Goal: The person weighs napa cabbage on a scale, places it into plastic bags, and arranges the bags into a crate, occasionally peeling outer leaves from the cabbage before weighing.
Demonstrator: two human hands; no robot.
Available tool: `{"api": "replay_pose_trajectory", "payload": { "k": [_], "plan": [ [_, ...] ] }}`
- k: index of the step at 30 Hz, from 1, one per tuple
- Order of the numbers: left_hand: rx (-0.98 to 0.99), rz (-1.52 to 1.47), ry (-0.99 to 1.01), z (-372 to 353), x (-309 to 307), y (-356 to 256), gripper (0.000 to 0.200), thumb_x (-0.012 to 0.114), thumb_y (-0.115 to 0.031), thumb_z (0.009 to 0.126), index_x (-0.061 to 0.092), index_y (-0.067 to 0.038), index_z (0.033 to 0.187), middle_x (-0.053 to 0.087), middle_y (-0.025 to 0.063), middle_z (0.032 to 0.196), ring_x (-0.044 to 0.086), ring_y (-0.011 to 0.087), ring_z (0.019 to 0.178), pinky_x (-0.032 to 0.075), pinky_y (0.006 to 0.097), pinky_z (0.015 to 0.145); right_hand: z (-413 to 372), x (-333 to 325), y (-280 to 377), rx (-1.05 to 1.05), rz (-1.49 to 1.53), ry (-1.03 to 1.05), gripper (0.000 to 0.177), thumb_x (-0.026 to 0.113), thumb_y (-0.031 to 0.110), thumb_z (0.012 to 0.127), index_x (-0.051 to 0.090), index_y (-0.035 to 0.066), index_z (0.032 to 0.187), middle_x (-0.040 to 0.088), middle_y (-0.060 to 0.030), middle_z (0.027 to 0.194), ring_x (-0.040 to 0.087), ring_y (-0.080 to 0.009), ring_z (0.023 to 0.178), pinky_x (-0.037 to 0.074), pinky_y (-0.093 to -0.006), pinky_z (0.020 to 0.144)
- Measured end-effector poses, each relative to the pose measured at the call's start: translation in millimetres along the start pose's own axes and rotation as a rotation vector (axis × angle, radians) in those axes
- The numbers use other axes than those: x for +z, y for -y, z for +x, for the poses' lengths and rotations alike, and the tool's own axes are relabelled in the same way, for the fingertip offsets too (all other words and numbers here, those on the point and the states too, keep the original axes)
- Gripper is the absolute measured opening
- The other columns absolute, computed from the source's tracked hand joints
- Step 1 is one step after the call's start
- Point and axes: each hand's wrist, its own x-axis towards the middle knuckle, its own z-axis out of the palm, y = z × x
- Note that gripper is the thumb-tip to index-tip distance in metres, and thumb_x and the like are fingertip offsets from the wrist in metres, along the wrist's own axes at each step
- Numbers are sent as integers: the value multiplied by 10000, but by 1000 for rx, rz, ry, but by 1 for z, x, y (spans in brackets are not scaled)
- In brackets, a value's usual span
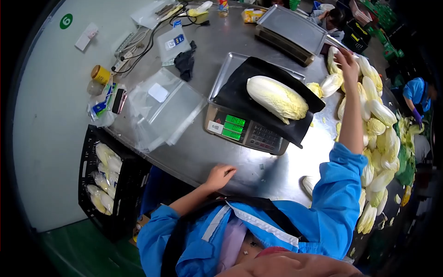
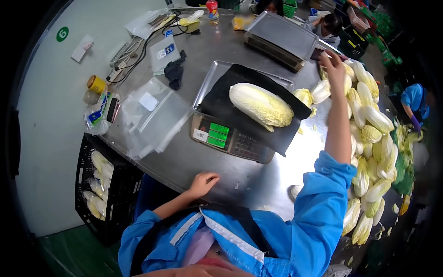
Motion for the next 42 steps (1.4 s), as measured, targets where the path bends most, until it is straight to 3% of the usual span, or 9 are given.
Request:
{"api": "replay_pose_trajectory", "payload": {
  "k": [4, 8, 10, 15, 22, 28, 33, 37, 42],
  "plan": [
    [-253, -738, 32, 87, 1, -1, 447, 518, -244, 873, 365, -14, 1224, 584, 133, 1041, 586, 225, 932, 454, 316, 781, -18, 109, -21, 564, -248, 624, 651, 453, 547, 819, 410, 48, 1235, 507, -113, 1166, 563, -214, 937, 452, -301, 767],
    [-344, -1372, 56, 132, -10, -50, 623, 510, -514, 814, 366, -79, 1237, 474, 100, 1175, 505, 241, 1049, 438, 372, 837, -127, 186, 7, -25, -188, 1199, 913, 673, 485, 667, 264, -4, 1320, 369, -222, 1297, 356, -319, 1211, 267, -359, 1015],
    [-438, -1361, -203, 108, 12, -66, 616, 509, -518, 813, 370, -98, 1240, 478, 85, 1160, 508, 218, 1038, 470, 357, 773, -188, 176, 64, -191, -369, 1155, 983, 718, 495, 595, 269, -6, 1312, 381, -241, 1276, 381, -330, 1190, 296, -366, 996],
    [-146, -389, 660, 39, -38, -15, 361, 593, -369, 802, 601, -63, 994, 654, 94, 769, 625, 160, 675, 485, 260, 649, -313, 109, 17, 343, 40, 928, 1034, 834, 281, 518, 240, -14, 1312, 422, -220, 1224, 419, -280, 1146, 331, -337, 966],
    [-67, 678, -734, 120, -171, 158, 144, 661, -253, 688, 675, -143, 780, 633, 70, 807, 590, 253, 796, 456, 369, 706, -464, 83, 45, 787, -253, 714, 976, 759, 384, 602, 237, -31, 1315, 467, -255, 1164, 466, -327, 1099, 360, -352, 936],
    [-337, 86, -625, 151, -205, 202, 191, 656, -310, 690, 699, -142, 770, 637, 74, 724, 585, 263, 662, 446, 365, 627, -501, 121, 64, 570, -515, 475, 896, 668, 462, 667, 276, -40, 1297, 411, -265, 1220, 434, -363, 1116, 343, -386, 946],
    [41, -491, -464, 84, -241, 106, 166, 536, -120, 831, 664, -14, 839, 626, -15, 727, 543, 93, 650, 411, 214, 574, -516, 160, 75, 458, -553, 157, 843, 729, 382, 627, 339, -36, 1246, 436, -232, 1195, 453, -344, 1098, 371, -371, 919],
    [-125, 315, 158, 42, -173, 138, 189, 567, -201, 796, 665, -87, 909, 649, 83, 790, 602, 209, 722, 462, 306, 658, -527, 195, 82, 312, -498, -1, 819, 787, 292, 572, 383, -27, 1209, 479, -217, 1152, 474, -340, 1072, 386, -365, 903],
    [146, 65, -16, 17, -172, 96, 185, 566, -230, 791, 658, -92, 872, 628, 98, 816, 591, 269, 776, 457, 337, 679, -536, 239, 101, -27, -540, 136, 833, 801, 307, 539, 410, -13, 1202, 490, -207, 1157, 470, -354, 1075, 381, -383, 910]
  ]
}}
